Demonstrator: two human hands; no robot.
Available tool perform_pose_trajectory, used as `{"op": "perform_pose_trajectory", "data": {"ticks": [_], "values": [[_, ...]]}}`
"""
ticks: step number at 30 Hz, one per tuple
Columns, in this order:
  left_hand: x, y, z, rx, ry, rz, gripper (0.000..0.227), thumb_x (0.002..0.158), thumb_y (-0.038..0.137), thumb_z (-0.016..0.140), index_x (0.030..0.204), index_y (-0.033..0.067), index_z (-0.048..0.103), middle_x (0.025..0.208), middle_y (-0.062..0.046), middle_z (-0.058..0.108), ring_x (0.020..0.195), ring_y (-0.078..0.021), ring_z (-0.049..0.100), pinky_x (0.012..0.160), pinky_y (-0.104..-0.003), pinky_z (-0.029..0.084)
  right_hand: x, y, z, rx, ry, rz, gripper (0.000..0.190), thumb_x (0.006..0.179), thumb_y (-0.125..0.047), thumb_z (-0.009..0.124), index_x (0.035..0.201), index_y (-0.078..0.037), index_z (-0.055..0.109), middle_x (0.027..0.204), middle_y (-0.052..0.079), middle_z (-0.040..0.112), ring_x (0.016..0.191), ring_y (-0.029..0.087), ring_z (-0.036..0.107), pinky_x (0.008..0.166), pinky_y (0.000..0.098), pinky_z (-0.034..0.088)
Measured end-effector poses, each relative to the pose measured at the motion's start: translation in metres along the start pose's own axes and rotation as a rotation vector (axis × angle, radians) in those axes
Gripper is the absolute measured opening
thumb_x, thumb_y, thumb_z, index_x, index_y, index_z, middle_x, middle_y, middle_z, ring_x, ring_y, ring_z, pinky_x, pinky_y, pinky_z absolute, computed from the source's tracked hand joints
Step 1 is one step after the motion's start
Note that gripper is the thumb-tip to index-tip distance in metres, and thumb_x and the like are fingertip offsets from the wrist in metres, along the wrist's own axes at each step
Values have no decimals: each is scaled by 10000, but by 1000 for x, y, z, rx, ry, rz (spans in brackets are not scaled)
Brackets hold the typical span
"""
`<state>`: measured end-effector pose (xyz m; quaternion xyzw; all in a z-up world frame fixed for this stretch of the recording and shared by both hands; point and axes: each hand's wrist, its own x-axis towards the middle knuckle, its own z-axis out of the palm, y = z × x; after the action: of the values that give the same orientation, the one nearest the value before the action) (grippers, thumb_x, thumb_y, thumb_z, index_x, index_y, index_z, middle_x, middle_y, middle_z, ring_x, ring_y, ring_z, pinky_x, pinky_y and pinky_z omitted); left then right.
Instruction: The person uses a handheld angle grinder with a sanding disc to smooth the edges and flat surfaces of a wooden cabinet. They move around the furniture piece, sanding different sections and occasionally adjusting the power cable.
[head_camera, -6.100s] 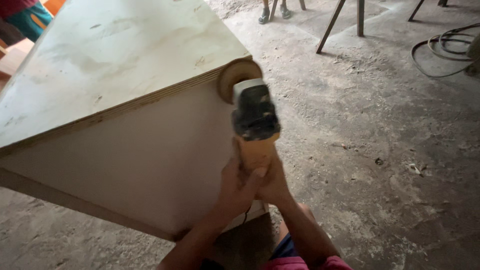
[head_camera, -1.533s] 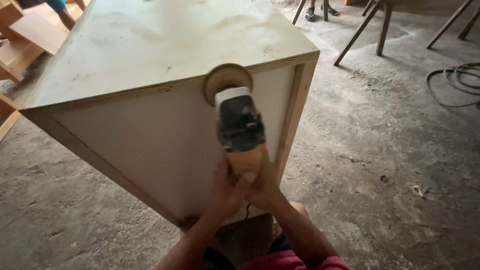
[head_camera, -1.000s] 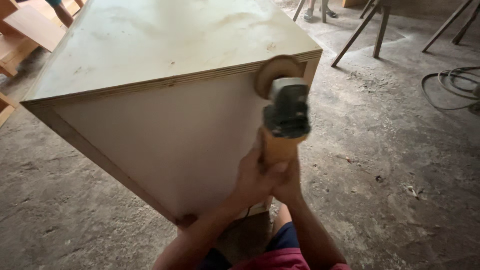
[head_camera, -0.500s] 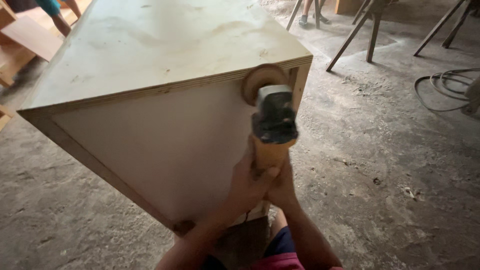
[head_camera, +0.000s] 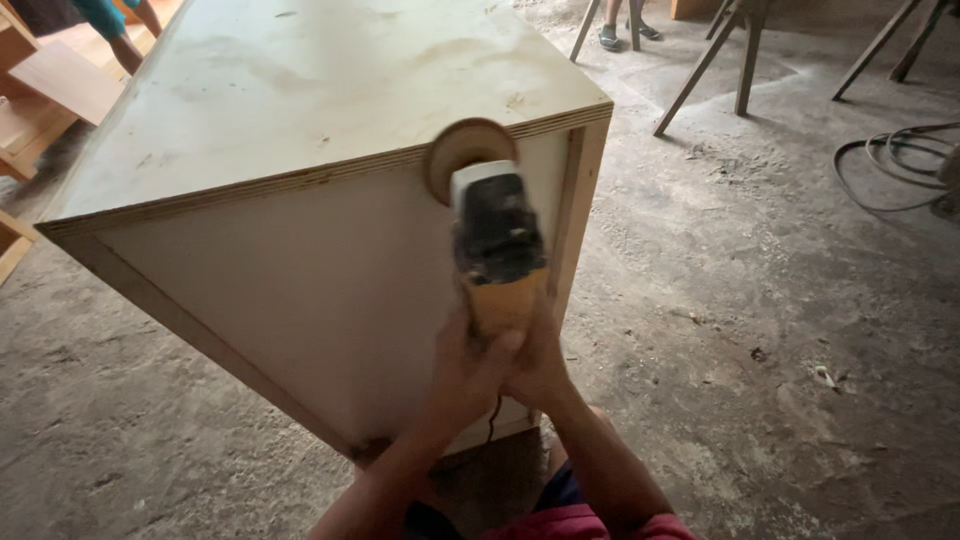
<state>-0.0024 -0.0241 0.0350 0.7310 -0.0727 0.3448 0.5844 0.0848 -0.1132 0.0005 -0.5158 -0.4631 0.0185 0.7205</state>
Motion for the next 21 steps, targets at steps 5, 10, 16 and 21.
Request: {"op": "perform_pose_trajectory", "data": {"ticks": [5,10,16,21], "values": [[18,-7,29,74,-55,-161,899,915,268,679,1594,-52,182,1377,-248,612,1276,-317,638,1046,-383,525,-6,11,-28,-214,166,117,829,768,-143,841,1450,-17,389,1344,158,592,1220,254,641,963,384,599],[26,-7,38,76,-102,-4,863,976,300,676,1610,-57,212,1424,-260,592,1313,-312,623,1071,-381,513,-10,25,-40,13,240,181,732,897,-233,752,1491,-31,375,1390,145,588,1251,237,652,984,374,614],[3,-1,6,32,45,-64,688,975,291,663,1515,-48,405,1358,-231,658,1253,-296,672,1033,-394,552,-2,8,-10,-172,-9,125,630,871,-169,795,1414,-21,512,1290,162,684,1163,253,714,952,377,619],[-3,-11,-4,-16,98,-133,585,954,241,668,1425,-45,472,1290,-221,671,1190,-275,689,988,-385,583,8,-10,2,-400,-64,37,703,795,-133,856,1383,-34,483,1305,178,564,1186,248,632,955,365,591]]}}
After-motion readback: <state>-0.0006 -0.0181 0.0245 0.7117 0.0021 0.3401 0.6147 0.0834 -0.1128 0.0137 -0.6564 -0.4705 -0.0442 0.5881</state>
